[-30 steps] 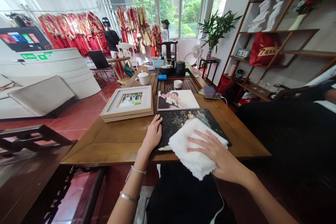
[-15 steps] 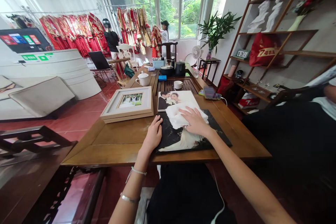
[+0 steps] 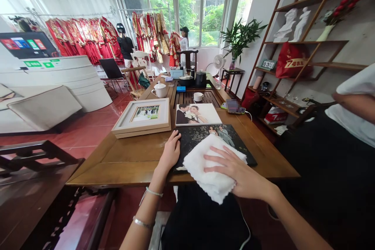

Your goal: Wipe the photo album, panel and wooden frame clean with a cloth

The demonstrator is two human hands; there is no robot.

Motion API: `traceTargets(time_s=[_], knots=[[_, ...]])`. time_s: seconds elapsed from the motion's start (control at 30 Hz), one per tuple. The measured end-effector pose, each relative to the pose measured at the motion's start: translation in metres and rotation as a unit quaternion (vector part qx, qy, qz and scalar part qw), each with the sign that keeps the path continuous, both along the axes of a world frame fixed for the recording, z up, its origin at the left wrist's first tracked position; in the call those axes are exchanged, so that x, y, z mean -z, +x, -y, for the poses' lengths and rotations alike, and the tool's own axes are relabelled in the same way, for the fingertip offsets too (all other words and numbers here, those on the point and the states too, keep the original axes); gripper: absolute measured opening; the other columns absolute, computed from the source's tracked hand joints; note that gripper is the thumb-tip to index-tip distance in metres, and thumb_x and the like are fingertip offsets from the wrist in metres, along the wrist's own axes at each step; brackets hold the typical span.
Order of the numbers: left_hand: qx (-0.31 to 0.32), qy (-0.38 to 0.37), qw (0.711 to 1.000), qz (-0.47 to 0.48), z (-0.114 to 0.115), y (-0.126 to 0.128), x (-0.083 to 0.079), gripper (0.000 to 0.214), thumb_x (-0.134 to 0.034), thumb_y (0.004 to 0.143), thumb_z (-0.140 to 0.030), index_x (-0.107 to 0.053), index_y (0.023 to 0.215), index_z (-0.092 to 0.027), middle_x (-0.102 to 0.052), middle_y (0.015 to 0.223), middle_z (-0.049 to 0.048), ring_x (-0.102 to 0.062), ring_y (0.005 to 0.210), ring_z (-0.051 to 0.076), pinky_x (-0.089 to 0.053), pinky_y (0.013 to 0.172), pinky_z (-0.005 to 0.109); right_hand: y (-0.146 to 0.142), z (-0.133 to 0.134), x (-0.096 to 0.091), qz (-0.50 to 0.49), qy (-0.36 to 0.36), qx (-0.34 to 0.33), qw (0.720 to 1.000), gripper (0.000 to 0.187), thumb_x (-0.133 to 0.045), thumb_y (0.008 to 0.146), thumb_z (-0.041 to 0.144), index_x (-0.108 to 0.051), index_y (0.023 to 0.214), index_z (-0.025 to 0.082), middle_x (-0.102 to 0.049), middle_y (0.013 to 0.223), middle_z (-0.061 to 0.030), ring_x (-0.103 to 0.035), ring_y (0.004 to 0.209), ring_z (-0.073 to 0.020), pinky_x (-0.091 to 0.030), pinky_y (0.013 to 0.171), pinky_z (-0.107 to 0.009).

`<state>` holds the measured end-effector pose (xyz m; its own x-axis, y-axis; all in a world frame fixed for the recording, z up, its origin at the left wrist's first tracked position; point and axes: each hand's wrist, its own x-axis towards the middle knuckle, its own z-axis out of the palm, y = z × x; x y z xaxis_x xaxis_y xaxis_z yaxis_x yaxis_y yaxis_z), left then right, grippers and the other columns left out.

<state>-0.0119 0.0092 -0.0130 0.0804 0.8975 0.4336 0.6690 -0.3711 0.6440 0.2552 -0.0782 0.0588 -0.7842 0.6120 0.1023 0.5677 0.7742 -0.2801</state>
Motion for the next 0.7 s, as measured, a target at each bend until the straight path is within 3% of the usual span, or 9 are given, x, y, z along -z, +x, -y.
traceTargets(time_s=[0.2,0.33,0.43,0.57,0.7], knots=[[0.001,-0.010,1.000,-0.016,0.002,0.000,-0.004,0.037,-0.037,0.088,-0.018,-0.061,0.116,-0.012,-0.051,0.138,0.0144,-0.041,0.134,0.023,-0.032,0.113,0.044,-0.007,-0.046,0.006,-0.013,0.030,0.089,0.995,0.067,-0.052,0.064,0.009,-0.054,0.128,0.031,-0.041,0.146,0.0032,-0.024,0.139,-0.0269,-0.014,0.112,-0.055],[-0.006,0.001,1.000,-0.008,0.002,0.000,-0.004,0.035,-0.038,0.087,-0.016,-0.062,0.113,-0.013,-0.053,0.135,0.0143,-0.043,0.132,0.024,-0.034,0.112,0.045,-0.032,-0.086,0.011,0.001,0.047,0.155,0.987,0.066,-0.056,0.064,0.014,-0.053,0.129,0.023,-0.041,0.146,-0.0027,-0.023,0.138,-0.0321,-0.013,0.111,-0.058],[-0.012,0.019,1.000,0.005,0.003,0.002,-0.006,0.035,-0.041,0.084,-0.015,-0.061,0.113,-0.015,-0.057,0.132,0.0132,-0.047,0.129,0.025,-0.035,0.110,0.046,-0.057,-0.106,0.009,0.007,0.044,0.163,0.986,0.059,-0.058,0.071,0.021,-0.053,0.130,0.022,-0.040,0.147,-0.0042,-0.023,0.138,-0.0334,-0.013,0.110,-0.060],[-0.052,0.031,0.996,0.073,0.006,0.005,-0.015,0.039,-0.037,0.086,-0.016,-0.054,0.122,-0.011,-0.061,0.123,0.0160,-0.056,0.117,0.024,-0.042,0.104,0.043,-0.081,-0.110,0.006,0.015,0.047,0.143,0.988,0.056,-0.058,0.075,0.026,-0.052,0.131,0.022,-0.039,0.148,-0.0045,-0.021,0.138,-0.0343,-0.013,0.109,-0.061],[-0.090,0.048,0.987,0.122,0.009,0.006,-0.022,0.037,-0.034,0.092,-0.025,-0.057,0.118,-0.012,-0.063,0.117,0.0142,-0.059,0.111,0.023,-0.044,0.100,0.040,-0.086,-0.089,0.008,0.004,0.065,0.102,0.993,0.060,-0.059,0.074,0.025,-0.050,0.133,0.025,-0.038,0.148,-0.0039,-0.017,0.139,-0.0347,-0.008,0.109,-0.062]])
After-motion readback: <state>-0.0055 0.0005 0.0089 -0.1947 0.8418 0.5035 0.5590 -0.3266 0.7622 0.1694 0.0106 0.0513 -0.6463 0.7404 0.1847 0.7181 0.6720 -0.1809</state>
